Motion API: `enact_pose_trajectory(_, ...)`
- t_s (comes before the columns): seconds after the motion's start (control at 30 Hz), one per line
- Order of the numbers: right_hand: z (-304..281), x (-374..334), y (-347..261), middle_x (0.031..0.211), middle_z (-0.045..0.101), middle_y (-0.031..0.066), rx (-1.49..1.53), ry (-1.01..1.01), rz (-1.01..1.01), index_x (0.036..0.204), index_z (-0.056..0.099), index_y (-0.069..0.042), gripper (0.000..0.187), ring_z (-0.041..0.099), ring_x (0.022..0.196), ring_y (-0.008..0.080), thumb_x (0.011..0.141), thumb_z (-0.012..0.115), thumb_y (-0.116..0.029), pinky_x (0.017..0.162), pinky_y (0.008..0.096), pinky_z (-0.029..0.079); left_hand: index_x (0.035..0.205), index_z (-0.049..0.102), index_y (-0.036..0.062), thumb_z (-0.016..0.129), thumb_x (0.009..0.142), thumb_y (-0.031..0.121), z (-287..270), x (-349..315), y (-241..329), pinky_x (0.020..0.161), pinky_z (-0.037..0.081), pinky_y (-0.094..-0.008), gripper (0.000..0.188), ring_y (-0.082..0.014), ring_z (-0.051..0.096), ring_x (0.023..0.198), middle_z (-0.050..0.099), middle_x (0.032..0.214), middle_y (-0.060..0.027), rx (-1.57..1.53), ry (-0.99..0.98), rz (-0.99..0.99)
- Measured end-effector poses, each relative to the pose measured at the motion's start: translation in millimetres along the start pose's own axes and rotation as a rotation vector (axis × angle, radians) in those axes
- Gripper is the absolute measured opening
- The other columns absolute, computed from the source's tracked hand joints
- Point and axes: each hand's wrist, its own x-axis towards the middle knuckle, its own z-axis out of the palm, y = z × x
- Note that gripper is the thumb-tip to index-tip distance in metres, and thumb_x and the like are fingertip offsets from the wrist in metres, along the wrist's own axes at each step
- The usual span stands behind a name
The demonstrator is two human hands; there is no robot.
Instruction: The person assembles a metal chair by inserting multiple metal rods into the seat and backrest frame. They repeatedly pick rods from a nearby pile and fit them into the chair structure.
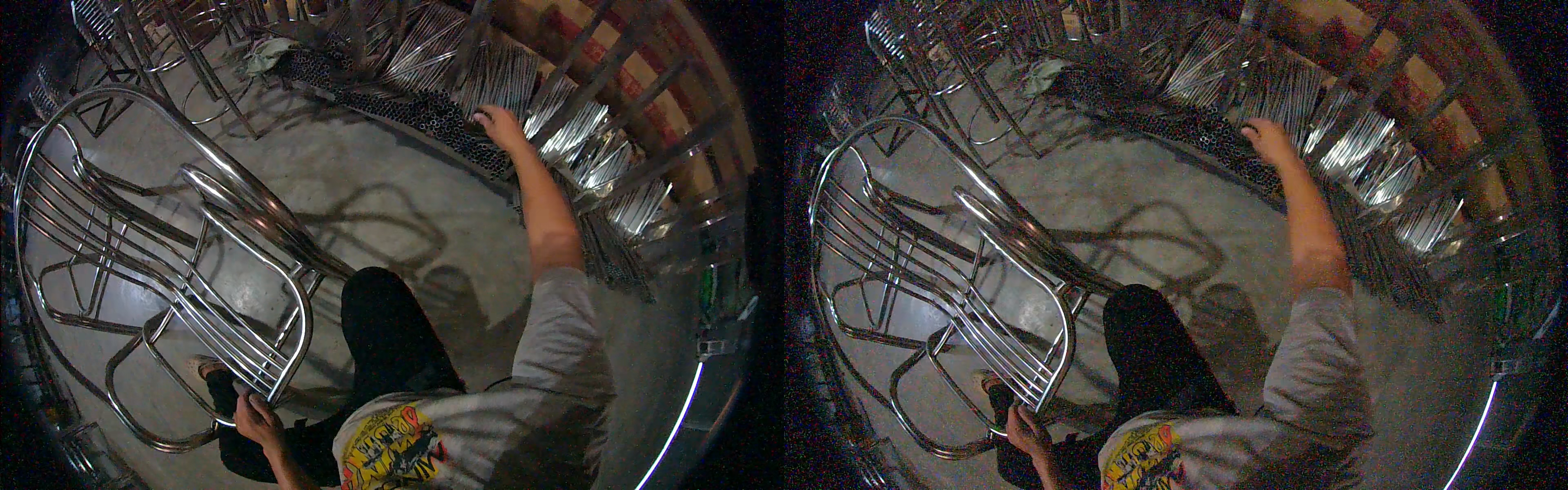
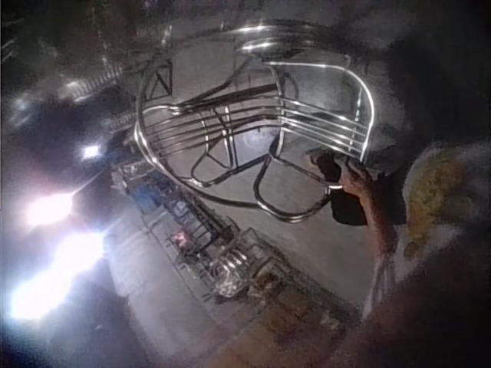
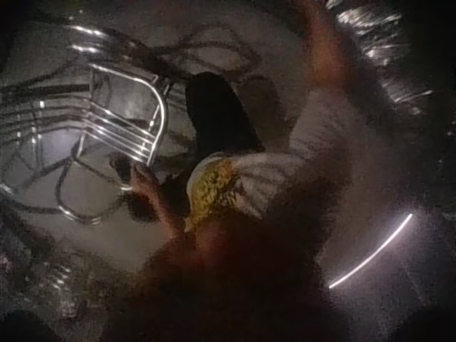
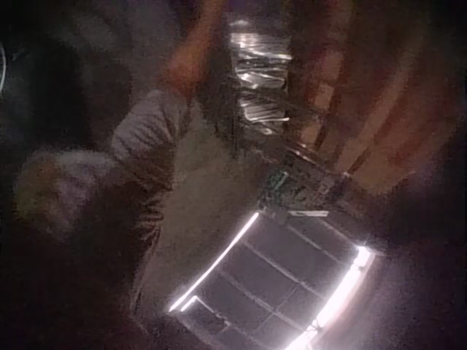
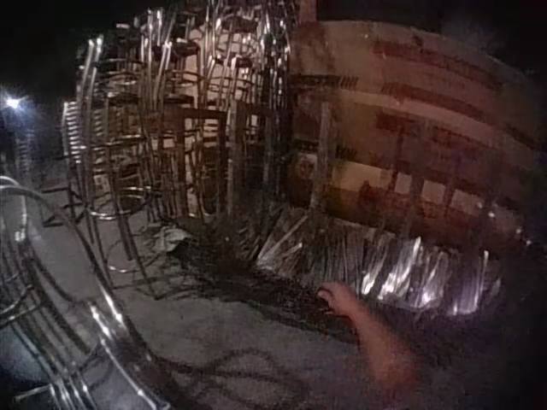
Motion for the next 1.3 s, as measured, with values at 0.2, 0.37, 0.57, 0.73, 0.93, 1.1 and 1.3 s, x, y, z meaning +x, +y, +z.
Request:
enact_pose_trajectory(0.2,-30,28,11,0.105,0.069,0.0221,0.134,0.132,-0.094,0.123,0.062,-0.003,0.046,0.066,0.097,0.0383,0.095,0.060,-0.040,0.084,0.0447,0.051,0.100,0.068,0.0024,0.048,0.099,0.023,1,-1,1,0.067,0.045,-0.0432,0.029,-0.0345,0.062,0.074,0.067,0.084,-0.0138,-0.020,0.057,0.051)
enact_pose_trajectory(0.37,-67,36,-4,0.104,0.068,0.0249,0.064,0.760,0.165,0.129,0.056,-0.003,0.045,0.064,0.097,0.0434,0.100,0.049,-0.037,0.084,0.0496,0.050,0.100,0.068,0.0021,0.050,0.098,0.022,5,-3,-6,0.067,0.045,-0.0430,0.027,-0.0338,0.062,0.074,0.068,0.085,-0.0143,-0.004,0.074,0.081)
enact_pose_trajectory(0.57,-211,30,-59,0.095,0.067,0.0281,0.089,0.964,-0.057,0.107,0.063,0.005,0.046,0.064,0.089,0.0472,0.099,0.049,-0.038,0.080,0.0523,0.049,0.101,0.068,0.0019,0.050,0.097,0.020,7,-4,-9,0.069,0.044,-0.0438,0.026,-0.0347,0.062,0.075,0.068,0.086,-0.0140,-0.032,0.082,0.063)
enact_pose_trajectory(0.73,-377,-11,-128,0.080,0.068,0.0148,-0.209,1.418,-0.222,0.092,0.064,0.001,0.042,0.066,0.076,0.0322,0.098,0.054,-0.039,0.068,0.0431,0.049,0.101,0.067,0.0019,0.051,0.097,0.019,7,-3,-9,0.070,0.045,-0.0440,0.024,-0.0353,0.062,0.076,0.067,0.086,-0.0140,-0.046,0.122,0.108)
enact_pose_trajectory(0.93,-452,-102,-207,0.079,0.065,0.0101,-0.018,1.315,-0.462,0.094,0.065,-0.003,0.038,0.062,0.071,0.0242,0.097,0.057,-0.040,0.062,0.0379,0.047,0.102,0.068,0.0023,0.052,0.097,0.019,4,-3,-12,0.072,0.045,-0.0435,0.024,-0.0343,0.063,0.079,0.067,0.086,-0.0138,-0.079,0.109,0.155)
enact_pose_trajectory(1.1,-394,-126,-224,0.078,0.063,0.0061,0.334,0.832,-0.462,0.095,0.066,-0.005,0.036,0.059,0.067,0.0176,0.097,0.059,-0.040,0.056,0.0335,0.045,0.104,0.068,0.0057,0.056,0.096,0.017,0,-5,-15,0.073,0.045,-0.0425,0.018,-0.0315,0.065,0.081,0.068,0.086,-0.0113,-0.080,0.114,0.172)
enact_pose_trajectory(1.3,-192,-98,-144,0.078,0.061,0.0062,0.247,0.233,-0.042,0.101,0.065,-0.003,0.038,0.056,0.060,0.0160,0.097,0.059,-0.041,0.054,0.0328,0.046,0.099,0.066,0.0084,0.055,0.096,0.018,-5,-6,-13,0.069,0.043,-0.0419,0.014,-0.0307,0.062,0.077,0.065,0.084,-0.0096,-0.098,0.157,0.225)
